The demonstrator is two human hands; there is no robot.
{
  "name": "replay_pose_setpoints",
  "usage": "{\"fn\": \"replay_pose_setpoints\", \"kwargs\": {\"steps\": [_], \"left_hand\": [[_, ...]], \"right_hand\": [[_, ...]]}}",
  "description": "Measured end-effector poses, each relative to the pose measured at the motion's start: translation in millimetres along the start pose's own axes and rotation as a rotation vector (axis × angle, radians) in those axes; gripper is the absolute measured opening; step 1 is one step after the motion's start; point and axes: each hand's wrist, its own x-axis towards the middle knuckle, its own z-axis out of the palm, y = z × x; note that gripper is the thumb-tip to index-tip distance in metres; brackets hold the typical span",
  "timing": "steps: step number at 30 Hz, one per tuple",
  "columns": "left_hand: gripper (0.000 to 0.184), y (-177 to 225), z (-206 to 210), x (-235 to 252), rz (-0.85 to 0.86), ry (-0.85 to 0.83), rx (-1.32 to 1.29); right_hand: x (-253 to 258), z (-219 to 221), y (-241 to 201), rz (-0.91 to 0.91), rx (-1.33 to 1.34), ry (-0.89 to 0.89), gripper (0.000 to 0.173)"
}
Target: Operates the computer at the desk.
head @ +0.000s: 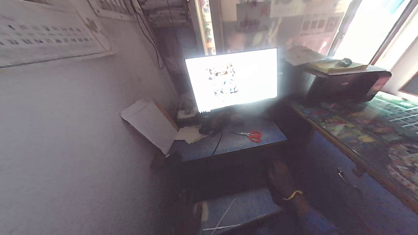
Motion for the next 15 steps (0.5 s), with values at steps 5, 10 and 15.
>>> {"fn": "replay_pose_setpoints", "kwargs": {"steps": [5,10,15], "left_hand": [[0.074,2,-4,0,-0.001,0.03,-0.036],[0.078,-1,1,-1,-0.009,0.033,-0.065],[0.075,1,-1,-5,0.002,0.041,-0.043]], "right_hand": [[4,-3,-5,0.07,0.021,-0.002,0.053],[6,8,3,-0.019,-0.043,0.081,0.051],[7,11,8,0.005,-0.07,0.015,0.05]]}}
